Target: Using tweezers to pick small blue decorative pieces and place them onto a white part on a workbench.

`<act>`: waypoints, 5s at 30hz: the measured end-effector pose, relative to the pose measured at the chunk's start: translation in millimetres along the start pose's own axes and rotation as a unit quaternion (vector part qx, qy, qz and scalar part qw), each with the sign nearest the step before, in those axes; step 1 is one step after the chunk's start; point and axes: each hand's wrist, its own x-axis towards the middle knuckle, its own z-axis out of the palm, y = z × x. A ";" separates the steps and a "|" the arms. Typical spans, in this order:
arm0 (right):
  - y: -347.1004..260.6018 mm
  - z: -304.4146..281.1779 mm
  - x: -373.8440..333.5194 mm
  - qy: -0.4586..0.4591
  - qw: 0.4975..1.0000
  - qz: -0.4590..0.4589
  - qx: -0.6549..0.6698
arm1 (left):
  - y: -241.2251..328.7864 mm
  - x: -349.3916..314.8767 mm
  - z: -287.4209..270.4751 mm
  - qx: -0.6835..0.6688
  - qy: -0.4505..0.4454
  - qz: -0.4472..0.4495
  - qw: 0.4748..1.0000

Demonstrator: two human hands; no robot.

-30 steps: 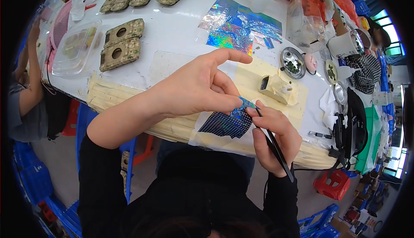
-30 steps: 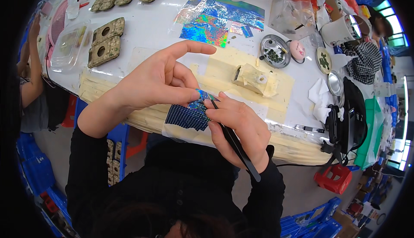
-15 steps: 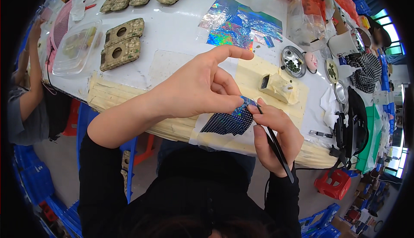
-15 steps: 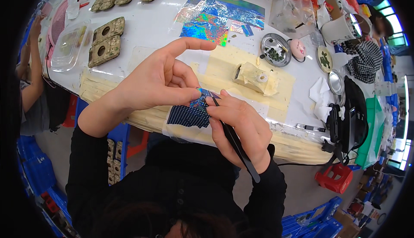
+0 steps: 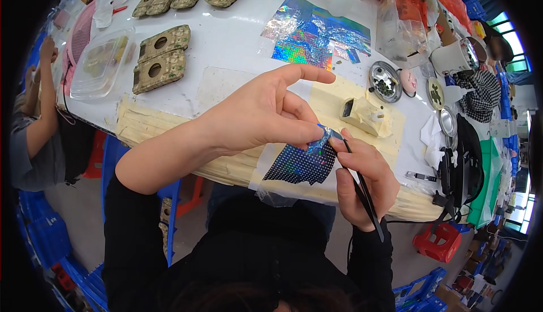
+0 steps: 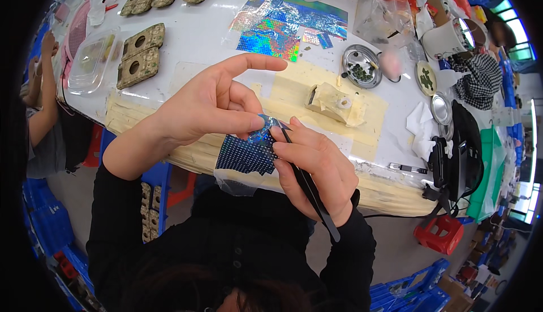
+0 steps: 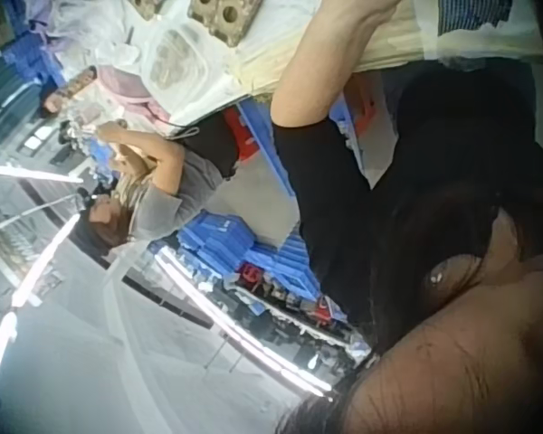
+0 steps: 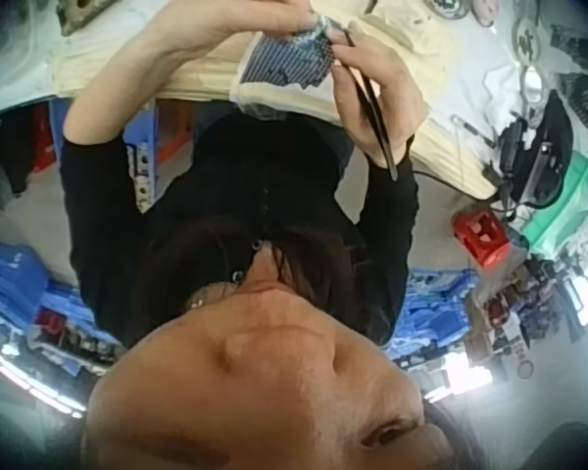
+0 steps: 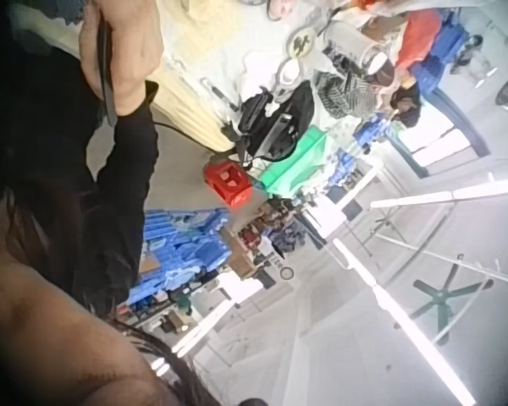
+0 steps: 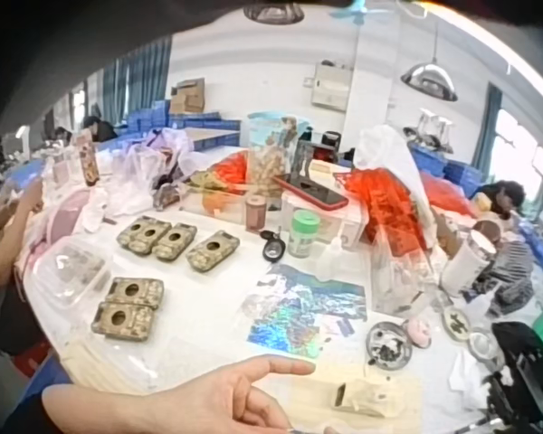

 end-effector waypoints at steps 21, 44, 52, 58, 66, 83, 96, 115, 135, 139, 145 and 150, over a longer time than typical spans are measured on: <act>-4.7 0.0 3.3 -0.006 0.999 0.020 -0.035 | 0.1 -1.9 4.3 0.070 0.024 0.028 0.997; -5.4 1.7 0.9 -0.040 0.972 -0.107 -0.207 | -2.2 0.2 1.5 -0.012 0.016 0.014 1.000; 0.5 1.5 -4.3 -0.043 0.965 -0.134 -0.220 | -2.6 0.1 0.8 -0.017 0.012 0.005 1.000; 0.2 -0.2 -2.1 -0.061 0.960 -0.152 -0.228 | -3.0 -0.7 -0.3 -0.021 0.007 0.007 1.000; 0.8 -0.6 -3.4 -0.061 0.960 -0.150 -0.228 | -3.6 0.1 -0.5 -0.019 0.004 0.007 1.000; 0.9 -7.1 -4.7 -0.041 0.997 -0.025 -0.057 | 0.4 -2.2 4.3 0.001 0.007 0.010 1.000; 3.7 -13.8 -4.1 -0.014 0.986 0.128 0.108 | 2.6 -2.1 5.6 0.013 0.004 -0.001 1.000; 11.1 -9.0 -13.9 0.023 0.883 0.284 0.373 | -1.4 -0.7 2.7 -0.005 -0.018 -0.006 1.000; 3.0 -22.8 -25.9 -0.079 0.986 0.142 0.038 | 30.5 -6.0 -32.2 0.045 0.082 0.144 0.985; 0.0 -7.8 -23.7 -0.134 0.985 0.067 -0.085 | 35.0 -10.0 -35.0 -0.119 0.025 0.131 0.984; -1.5 1.3 -25.4 -0.192 0.959 -0.017 -0.207 | 41.5 -10.9 -27.8 -0.140 0.041 0.123 0.982; -12.4 2.6 -20.6 -0.257 0.921 -0.063 -0.286 | 39.4 -12.5 -28.4 -0.146 0.045 0.125 0.980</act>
